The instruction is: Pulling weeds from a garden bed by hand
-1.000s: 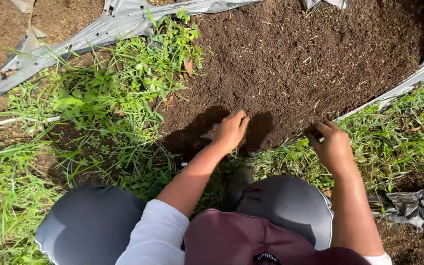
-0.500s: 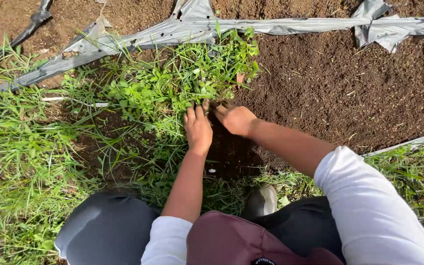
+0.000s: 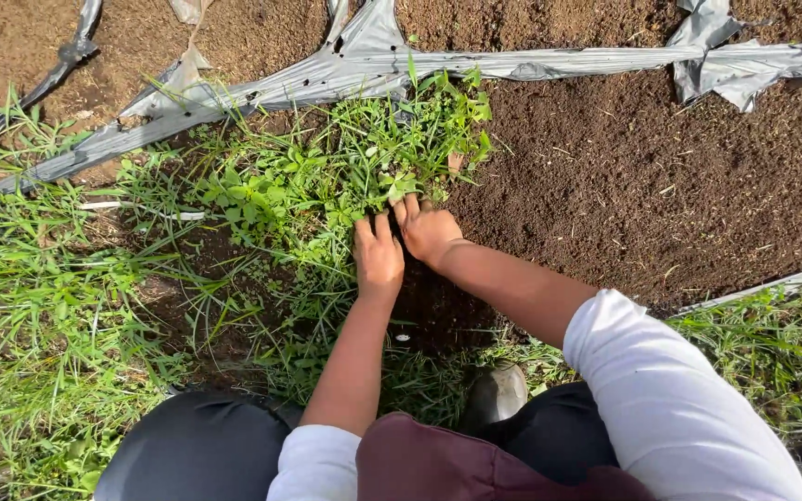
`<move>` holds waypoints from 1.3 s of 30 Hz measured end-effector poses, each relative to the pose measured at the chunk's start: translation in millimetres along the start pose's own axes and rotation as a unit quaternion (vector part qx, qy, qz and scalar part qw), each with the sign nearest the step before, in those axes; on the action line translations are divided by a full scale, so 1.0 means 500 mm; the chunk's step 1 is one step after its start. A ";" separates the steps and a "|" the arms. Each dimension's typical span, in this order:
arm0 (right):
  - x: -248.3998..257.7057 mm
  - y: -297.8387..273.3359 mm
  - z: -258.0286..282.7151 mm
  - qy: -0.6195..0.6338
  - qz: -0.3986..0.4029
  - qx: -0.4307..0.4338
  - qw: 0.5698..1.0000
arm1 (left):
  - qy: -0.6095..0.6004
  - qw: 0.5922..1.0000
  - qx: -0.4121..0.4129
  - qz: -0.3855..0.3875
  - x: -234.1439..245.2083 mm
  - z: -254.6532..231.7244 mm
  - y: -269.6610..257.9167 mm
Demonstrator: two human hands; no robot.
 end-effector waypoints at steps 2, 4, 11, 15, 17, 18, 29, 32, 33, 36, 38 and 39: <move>-0.005 0.001 -0.016 -0.010 0.024 -0.007 1.000 | 0.013 1.000 0.002 0.000 0.006 -0.008 0.002; -0.016 0.005 -0.033 -0.020 0.050 -0.014 0.998 | 0.026 1.000 0.006 0.001 0.021 -0.019 0.002; 0.114 -0.030 -0.067 0.087 0.083 0.010 0.993 | -0.038 0.997 -0.007 0.063 0.044 -0.040 0.002; 0.180 -0.096 -0.022 0.127 0.032 0.044 0.990 | -0.030 0.995 0.012 0.098 0.042 -0.038 -0.002; 0.172 -0.178 0.015 0.175 0.015 0.088 0.981 | 0.002 0.995 -0.004 0.095 0.088 -0.078 -0.006; 0.172 -0.220 0.039 0.219 -0.003 0.133 0.967 | 0.033 0.995 -0.019 0.090 0.108 -0.102 -0.009; 0.144 -0.227 -0.094 0.107 -0.236 0.087 0.962 | 0.186 0.977 0.095 0.052 -0.184 0.001 0.091; 0.191 -0.189 -0.045 0.031 -0.230 0.140 0.963 | 0.186 0.964 0.075 0.173 -0.096 -0.019 0.034; 0.202 -0.177 -0.024 0.008 -0.209 0.163 0.964 | 0.256 0.936 -0.028 0.238 -0.055 -0.061 -0.012; 0.126 -0.087 -0.033 -0.052 -0.138 0.120 0.982 | 0.186 0.969 -0.050 0.155 -0.080 -0.006 -0.056; 0.094 -0.037 -0.045 -0.011 -0.096 0.060 0.994 | 0.188 0.971 -0.053 0.135 -0.074 -0.025 -0.062; 0.063 -0.020 -0.056 0.032 -0.049 -0.003 0.998 | 0.189 0.973 -0.058 0.119 -0.069 -0.033 -0.072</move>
Point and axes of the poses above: each hand's wrist, its own y-axis towards the middle knuckle, its own x-axis out of the back of the hand, z = x × y, the point moved 9 cm from there along y, towards the middle knuckle, and after that the axes turned 15 degrees about x, right-handed, at the moved point
